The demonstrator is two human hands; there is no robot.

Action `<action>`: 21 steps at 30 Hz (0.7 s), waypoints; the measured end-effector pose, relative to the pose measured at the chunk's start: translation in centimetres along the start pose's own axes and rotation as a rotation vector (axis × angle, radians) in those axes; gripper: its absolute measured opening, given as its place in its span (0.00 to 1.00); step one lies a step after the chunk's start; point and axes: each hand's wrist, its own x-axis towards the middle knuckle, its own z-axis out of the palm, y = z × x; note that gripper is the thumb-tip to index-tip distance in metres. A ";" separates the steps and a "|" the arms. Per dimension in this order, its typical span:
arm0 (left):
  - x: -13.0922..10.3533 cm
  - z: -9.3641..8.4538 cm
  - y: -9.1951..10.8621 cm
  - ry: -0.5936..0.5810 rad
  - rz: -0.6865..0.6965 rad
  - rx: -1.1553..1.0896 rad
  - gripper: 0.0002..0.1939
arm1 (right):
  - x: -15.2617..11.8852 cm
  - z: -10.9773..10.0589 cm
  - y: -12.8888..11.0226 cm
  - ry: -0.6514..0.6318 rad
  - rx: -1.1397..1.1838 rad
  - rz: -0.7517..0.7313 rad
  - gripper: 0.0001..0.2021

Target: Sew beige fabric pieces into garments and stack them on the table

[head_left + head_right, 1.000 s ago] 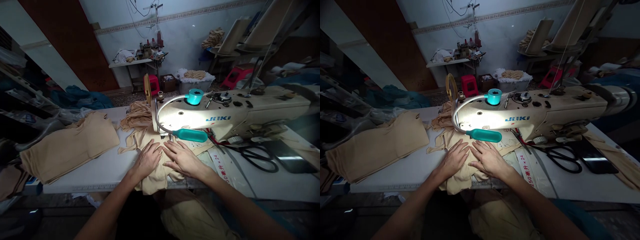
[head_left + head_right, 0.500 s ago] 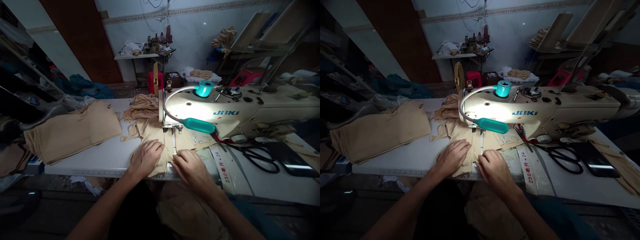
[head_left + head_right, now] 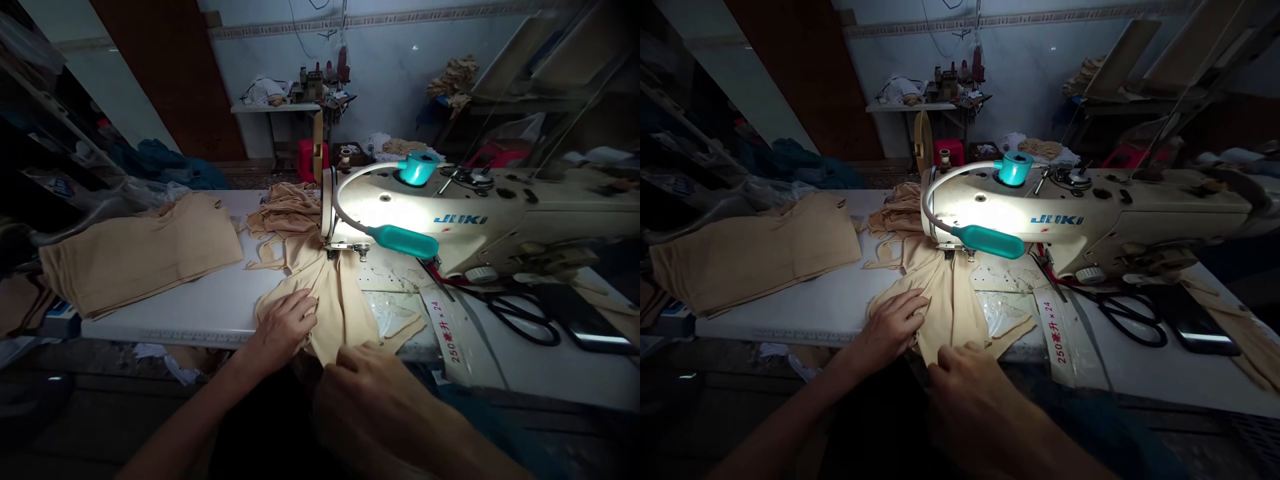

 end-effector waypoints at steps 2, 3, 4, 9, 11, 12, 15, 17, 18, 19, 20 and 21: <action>0.1 -0.4 -0.3 -0.014 0.054 -0.004 0.08 | 1.5 -1.3 2.1 0.086 0.041 -0.032 0.07; 0.1 -0.5 -0.4 -0.023 0.087 -0.005 0.07 | 2.1 -1.7 3.3 0.122 0.029 -0.079 0.08; 0.1 -0.5 -0.4 -0.033 0.113 -0.009 0.07 | 2.6 -1.9 4.6 0.155 -0.015 -0.123 0.10; -0.8 -0.4 -1.9 -0.029 0.042 -0.055 0.12 | 1.9 -1.7 8.3 0.164 -0.122 -0.087 0.13; -1.2 -0.4 -2.3 -0.005 -0.006 -0.031 0.15 | 0.8 -1.9 8.2 0.126 -0.064 -0.080 0.12; -1.3 -0.4 -2.2 0.004 -0.021 -0.003 0.15 | 0.5 -2.0 8.1 0.114 -0.039 -0.074 0.13; -0.6 -0.3 -0.2 0.047 -0.062 0.096 0.14 | 0.1 -2.2 7.8 0.112 -0.023 -0.082 0.13; 0.3 -0.1 1.8 0.071 -0.057 0.090 0.14 | 0.5 -2.0 7.7 0.127 -0.034 -0.102 0.15; 0.6 0.1 2.8 0.069 -0.046 0.052 0.15 | 0.7 -1.8 7.6 0.125 -0.038 -0.105 0.16; 0.9 0.3 3.5 0.058 -0.038 0.005 0.17 | 0.8 -1.6 7.5 0.113 -0.039 -0.101 0.17; 1.0 0.4 4.0 0.040 -0.038 -0.037 0.18 | 0.9 -1.5 7.2 0.090 -0.034 -0.096 0.18; 0.9 0.6 4.3 0.019 -0.046 -0.067 0.16 | 0.8 -1.4 6.9 0.056 -0.026 -0.091 0.18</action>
